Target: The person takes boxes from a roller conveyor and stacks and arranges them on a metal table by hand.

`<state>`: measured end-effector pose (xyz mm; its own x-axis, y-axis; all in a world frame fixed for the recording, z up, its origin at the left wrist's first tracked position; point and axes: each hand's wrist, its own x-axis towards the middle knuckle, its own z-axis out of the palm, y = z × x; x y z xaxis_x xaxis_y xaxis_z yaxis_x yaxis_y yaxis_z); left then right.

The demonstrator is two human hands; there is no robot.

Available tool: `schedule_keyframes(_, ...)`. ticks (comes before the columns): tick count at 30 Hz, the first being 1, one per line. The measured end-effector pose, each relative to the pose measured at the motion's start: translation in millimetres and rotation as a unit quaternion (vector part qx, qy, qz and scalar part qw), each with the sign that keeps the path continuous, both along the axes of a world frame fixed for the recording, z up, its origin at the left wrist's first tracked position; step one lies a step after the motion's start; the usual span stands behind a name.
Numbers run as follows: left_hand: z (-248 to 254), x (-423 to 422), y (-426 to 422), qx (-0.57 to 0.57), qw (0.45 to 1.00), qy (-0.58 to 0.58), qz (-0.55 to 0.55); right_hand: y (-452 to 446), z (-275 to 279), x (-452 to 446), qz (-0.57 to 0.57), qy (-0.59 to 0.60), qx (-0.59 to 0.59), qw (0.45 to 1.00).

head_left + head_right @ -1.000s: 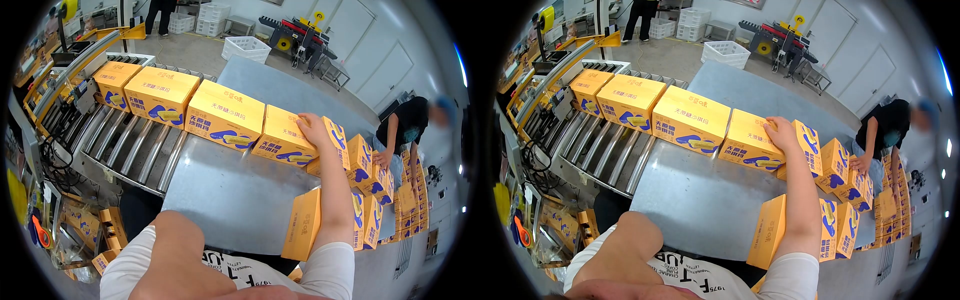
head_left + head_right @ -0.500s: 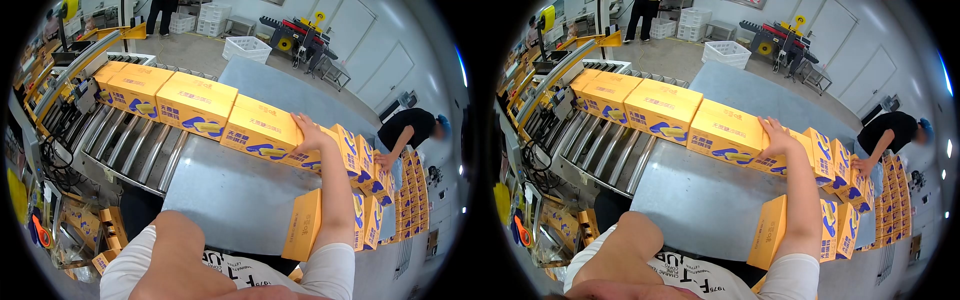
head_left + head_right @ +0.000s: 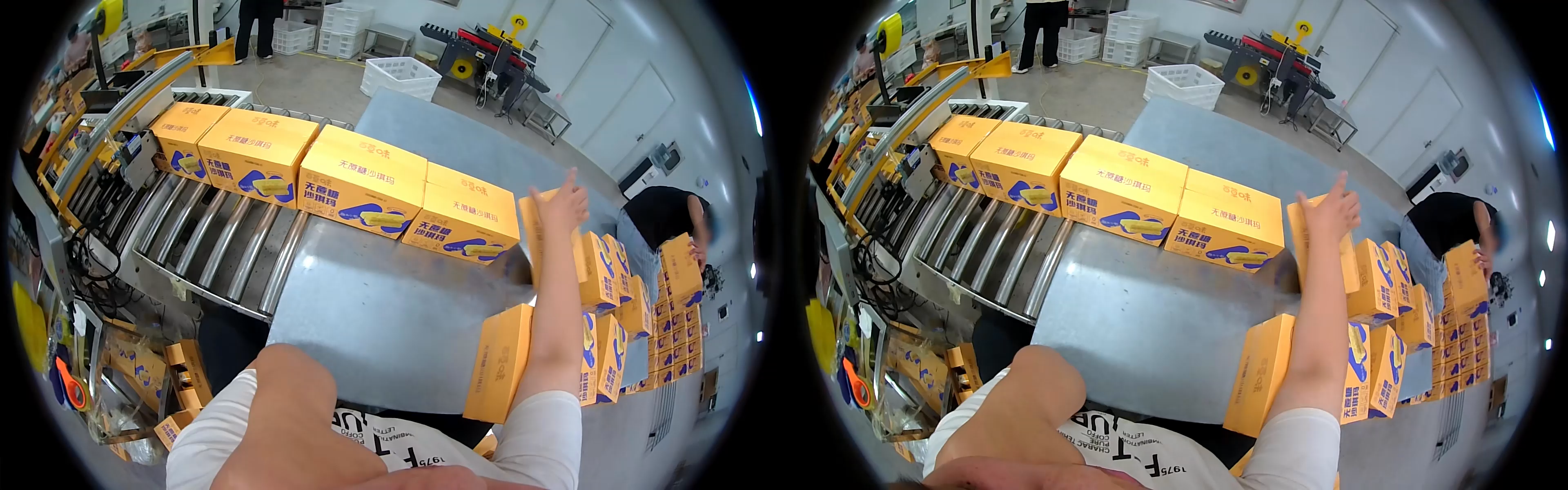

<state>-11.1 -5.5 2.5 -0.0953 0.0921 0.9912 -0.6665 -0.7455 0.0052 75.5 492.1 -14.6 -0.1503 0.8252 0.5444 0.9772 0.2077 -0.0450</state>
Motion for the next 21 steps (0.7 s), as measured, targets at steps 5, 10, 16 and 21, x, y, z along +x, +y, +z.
schedule_keyframes(5,-4.9,0.8,-2.9,0.001,1.0,0.007,0.012,0.6,-25.9,-35.3,0.26,-0.032,-0.104,0.959)
schedule_keyframes(10,-1.3,-5.3,-5.4,-0.008,1.0,0.017,-0.006,-34.7,-39.5,-61.0,0.345,-0.055,-0.225,0.91)
schedule_keyframes(16,-2.6,0.1,-1.5,0.004,1.0,-0.005,-0.011,-86.5,-19.5,-62.7,0.419,-0.086,-0.279,0.86)
schedule_keyframes(21,-2.8,1.6,-4.1,-0.009,1.0,-0.017,0.006,-84.9,-24.9,-63.2,0.428,-0.131,-0.199,0.872)
